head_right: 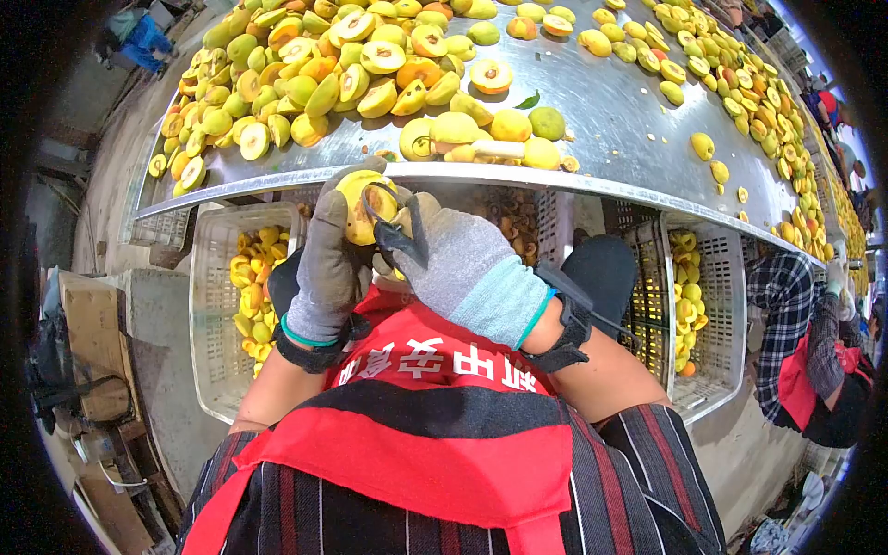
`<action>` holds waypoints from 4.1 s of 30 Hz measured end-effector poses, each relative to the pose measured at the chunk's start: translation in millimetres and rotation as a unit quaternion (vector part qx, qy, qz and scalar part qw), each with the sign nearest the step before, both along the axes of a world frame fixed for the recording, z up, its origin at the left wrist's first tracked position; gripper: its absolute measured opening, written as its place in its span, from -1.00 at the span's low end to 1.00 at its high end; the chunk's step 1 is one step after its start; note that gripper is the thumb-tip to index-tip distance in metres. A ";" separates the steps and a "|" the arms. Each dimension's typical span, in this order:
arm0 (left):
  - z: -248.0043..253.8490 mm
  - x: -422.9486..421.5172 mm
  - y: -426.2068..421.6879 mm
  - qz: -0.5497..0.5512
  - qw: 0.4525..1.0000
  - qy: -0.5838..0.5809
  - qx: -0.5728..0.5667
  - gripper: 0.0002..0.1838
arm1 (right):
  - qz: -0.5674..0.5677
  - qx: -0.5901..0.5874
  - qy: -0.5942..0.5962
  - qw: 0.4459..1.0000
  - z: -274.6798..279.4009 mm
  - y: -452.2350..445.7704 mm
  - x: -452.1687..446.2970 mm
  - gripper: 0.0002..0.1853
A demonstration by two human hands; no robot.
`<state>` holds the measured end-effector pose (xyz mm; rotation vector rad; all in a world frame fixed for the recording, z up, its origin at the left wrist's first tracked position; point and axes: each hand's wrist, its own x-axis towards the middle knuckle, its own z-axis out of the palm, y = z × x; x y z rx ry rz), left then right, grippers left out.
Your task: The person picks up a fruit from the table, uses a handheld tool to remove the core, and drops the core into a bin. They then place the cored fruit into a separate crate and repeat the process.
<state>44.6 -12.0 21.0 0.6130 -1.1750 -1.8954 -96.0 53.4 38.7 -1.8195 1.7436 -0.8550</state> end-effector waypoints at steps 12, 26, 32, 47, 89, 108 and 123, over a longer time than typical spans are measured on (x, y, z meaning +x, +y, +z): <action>-15.4 0.3 -5.3 0.068 0.968 -0.154 -0.189 -0.49 | 0.052 0.053 0.054 0.996 4.4 2.4 4.8 -0.82; -10.0 -18.0 -3.3 0.108 0.963 -0.178 -0.172 -0.71 | 0.104 0.021 0.013 0.994 0.3 -0.6 -8.6 -0.67; -18.2 -16.0 -7.3 0.080 0.953 -0.201 -0.212 -0.70 | 0.088 0.075 -0.096 0.989 -17.9 0.9 -6.0 -0.70; 6.6 -4.2 -9.4 -0.132 0.881 -0.376 -0.254 -0.73 | 0.129 0.175 -0.073 0.973 -3.6 14.7 -13.4 -0.64; -1.6 -11.1 -13.8 0.028 0.799 -0.416 -0.434 -0.75 | 0.034 0.357 -0.393 0.847 -37.3 9.8 -10.6 -0.80; 17.1 3.7 -29.8 -0.141 0.802 -0.429 -0.391 -0.76 | 0.206 0.126 -0.196 0.951 -44.2 8.1 -7.7 -0.87; -5.1 -7.6 -24.3 0.020 0.853 -0.385 -0.351 -0.79 | 0.040 0.222 -0.304 0.926 -45.2 -1.9 0.0 -0.79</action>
